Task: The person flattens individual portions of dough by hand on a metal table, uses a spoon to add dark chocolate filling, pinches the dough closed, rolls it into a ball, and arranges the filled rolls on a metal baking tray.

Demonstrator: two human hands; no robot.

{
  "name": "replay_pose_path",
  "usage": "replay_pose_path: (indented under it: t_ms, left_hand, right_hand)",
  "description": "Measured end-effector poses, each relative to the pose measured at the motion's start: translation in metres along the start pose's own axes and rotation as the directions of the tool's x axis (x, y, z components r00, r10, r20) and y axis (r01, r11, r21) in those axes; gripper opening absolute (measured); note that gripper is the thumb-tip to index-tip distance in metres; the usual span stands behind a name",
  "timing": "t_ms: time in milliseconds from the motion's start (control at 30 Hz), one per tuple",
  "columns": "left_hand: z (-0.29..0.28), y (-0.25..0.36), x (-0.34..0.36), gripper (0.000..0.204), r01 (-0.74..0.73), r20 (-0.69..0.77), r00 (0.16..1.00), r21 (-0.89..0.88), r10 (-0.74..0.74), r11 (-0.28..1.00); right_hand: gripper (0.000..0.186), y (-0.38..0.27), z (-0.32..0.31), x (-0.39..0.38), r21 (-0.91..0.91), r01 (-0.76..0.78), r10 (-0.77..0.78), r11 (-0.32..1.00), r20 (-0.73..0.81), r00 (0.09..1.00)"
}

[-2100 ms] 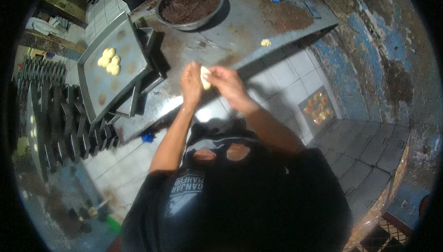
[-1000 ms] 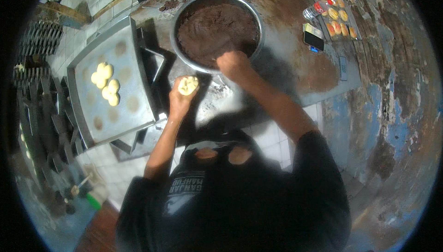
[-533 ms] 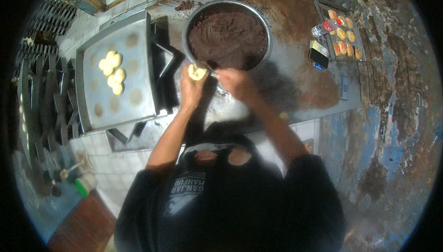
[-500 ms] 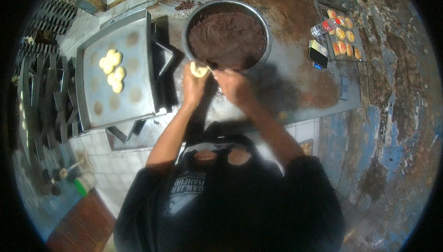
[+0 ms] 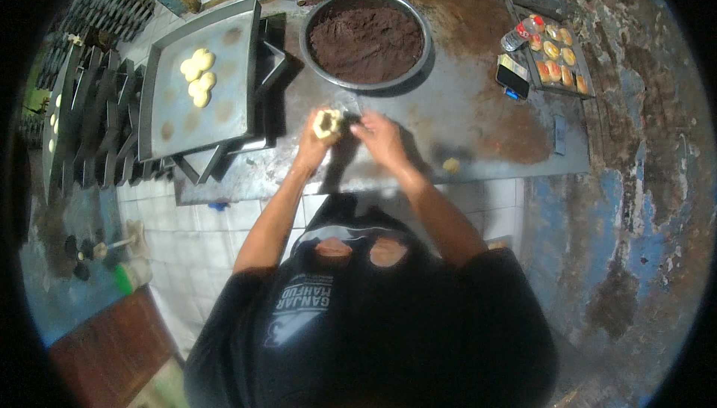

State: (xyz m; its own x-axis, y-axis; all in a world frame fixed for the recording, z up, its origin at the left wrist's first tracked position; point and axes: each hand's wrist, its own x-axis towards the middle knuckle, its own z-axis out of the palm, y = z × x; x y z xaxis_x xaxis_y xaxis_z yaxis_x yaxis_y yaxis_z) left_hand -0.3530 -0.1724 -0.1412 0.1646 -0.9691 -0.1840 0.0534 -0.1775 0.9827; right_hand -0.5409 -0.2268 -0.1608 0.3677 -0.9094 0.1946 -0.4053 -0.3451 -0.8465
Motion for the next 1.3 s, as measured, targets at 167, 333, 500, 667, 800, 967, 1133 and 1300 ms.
replay_pose_path:
  t_ms: [167,333,500,667,800,967,1133,1300]
  left_hand:
    - [0.036,0.002,-0.045,0.064,-0.151,0.003,0.988,0.271,0.156,0.951]
    - [0.054,0.006,-0.066,0.052,-0.112,-0.025,0.994,-0.085,0.11,0.99]
    - [0.081,0.035,-0.107,0.036,0.035,0.011,0.999,-0.312,-0.034,0.949]
    - [0.1,0.047,-0.128,0.037,-0.246,-0.243,0.931,0.134,0.272,0.96]
    - [0.076,0.031,-0.127,0.043,-0.544,0.035,0.827,0.306,0.562,0.781]
    - [0.057,0.068,-0.144,0.052,-0.269,0.242,0.952,0.358,0.189,0.894]
    - [0.039,0.082,-0.152,0.036,-0.38,0.237,0.923,0.427,0.304,0.82]
    - [0.015,0.08,-0.169,0.055,-0.255,0.088,0.967,0.292,0.24,0.922]
  right_hand:
    - [0.057,-0.058,-0.017,-0.016,0.047,-0.002,-0.008,0.999,0.2,0.98]
    - [0.052,-0.069,-0.05,-0.059,0.171,-0.006,-0.009,0.985,0.085,0.996]
    - [0.05,-0.077,-0.055,-0.094,0.122,0.116,-0.118,0.986,0.009,0.993]
    - [0.047,-0.046,-0.032,-0.11,0.403,-0.083,0.134,0.911,-0.1,0.986]
    - [0.068,-0.067,-0.05,-0.111,0.913,-0.331,0.247,0.237,0.273,0.93]
    - [0.06,-0.108,-0.094,-0.098,0.337,-0.111,-0.007,0.935,0.332,0.943]
    - [0.071,-0.156,-0.09,-0.105,0.343,0.152,-0.25,0.927,0.262,0.932]
    - [0.086,-0.141,-0.071,-0.084,0.679,-0.173,-0.078,0.713,0.322,0.944]
